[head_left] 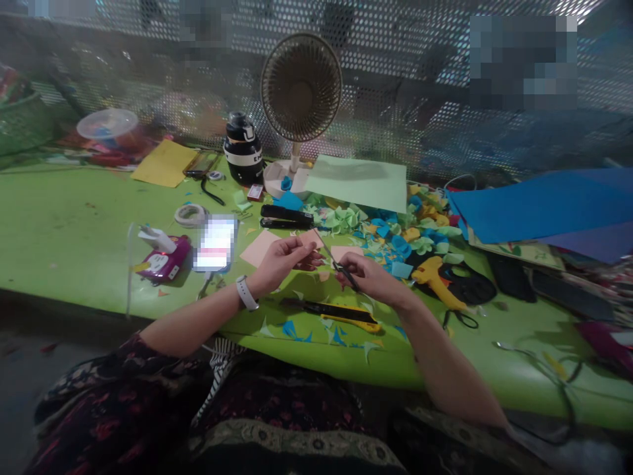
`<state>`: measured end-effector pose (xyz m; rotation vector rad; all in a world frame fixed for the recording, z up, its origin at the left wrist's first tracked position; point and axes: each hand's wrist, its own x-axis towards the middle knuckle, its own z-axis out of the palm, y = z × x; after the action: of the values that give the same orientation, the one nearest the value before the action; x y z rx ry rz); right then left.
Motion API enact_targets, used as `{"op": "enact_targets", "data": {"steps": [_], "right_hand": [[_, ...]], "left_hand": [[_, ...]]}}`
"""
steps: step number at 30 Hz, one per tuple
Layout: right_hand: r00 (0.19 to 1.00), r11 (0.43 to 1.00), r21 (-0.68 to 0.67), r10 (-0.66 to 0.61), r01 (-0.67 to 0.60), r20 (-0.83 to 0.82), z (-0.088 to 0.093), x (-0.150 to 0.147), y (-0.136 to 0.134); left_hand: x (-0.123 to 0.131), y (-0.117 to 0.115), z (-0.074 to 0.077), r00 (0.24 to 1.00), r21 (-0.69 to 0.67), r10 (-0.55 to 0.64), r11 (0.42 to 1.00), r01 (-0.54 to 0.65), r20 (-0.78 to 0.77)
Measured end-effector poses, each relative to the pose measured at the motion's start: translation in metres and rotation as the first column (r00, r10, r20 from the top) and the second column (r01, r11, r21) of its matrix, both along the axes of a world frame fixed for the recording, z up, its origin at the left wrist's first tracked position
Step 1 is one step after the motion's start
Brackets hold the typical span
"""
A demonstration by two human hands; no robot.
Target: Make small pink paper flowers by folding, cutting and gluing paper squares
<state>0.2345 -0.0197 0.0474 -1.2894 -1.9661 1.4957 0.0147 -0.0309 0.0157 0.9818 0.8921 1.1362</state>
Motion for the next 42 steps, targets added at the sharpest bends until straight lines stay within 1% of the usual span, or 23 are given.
{"op": "enact_targets", "data": {"steps": [8,18,27,33,36,39,42], "right_hand": [[0.999,0.999,0.027,-0.028,0.027,0.016,-0.001,0.0,0.0],[0.999,0.999,0.013,-0.043,0.043,0.008,0.0,0.0,0.0],[1.0,0.999,0.044,-0.013,0.013,-0.002,-0.007,0.002,0.003],[0.998,0.998,0.037,-0.053,0.054,-0.015,-0.011,0.002,0.004],[0.999,0.998,0.031,-0.054,0.054,-0.005,-0.012,0.002,0.004],[0.998,0.997,0.024,-0.068,0.068,-0.003,-0.01,0.002,0.003],[0.998,0.998,0.006,-0.064,0.064,-0.005,-0.006,0.001,0.002]], "left_hand": [[-0.001,0.001,0.001,1.0,0.007,-0.004,1.0,0.005,-0.015],[-0.003,0.004,-0.002,0.999,0.024,0.036,0.999,-0.036,-0.021],[-0.004,0.004,-0.004,0.999,0.033,-0.048,0.998,0.048,-0.021],[-0.004,0.003,-0.002,1.0,0.027,-0.001,1.0,0.002,-0.024],[-0.004,0.004,0.0,1.0,0.014,0.018,1.0,-0.018,-0.024],[-0.004,0.006,0.001,0.999,0.006,0.038,0.999,-0.038,-0.007],[-0.005,0.007,-0.002,1.0,0.017,0.022,1.0,-0.022,0.004]]}}
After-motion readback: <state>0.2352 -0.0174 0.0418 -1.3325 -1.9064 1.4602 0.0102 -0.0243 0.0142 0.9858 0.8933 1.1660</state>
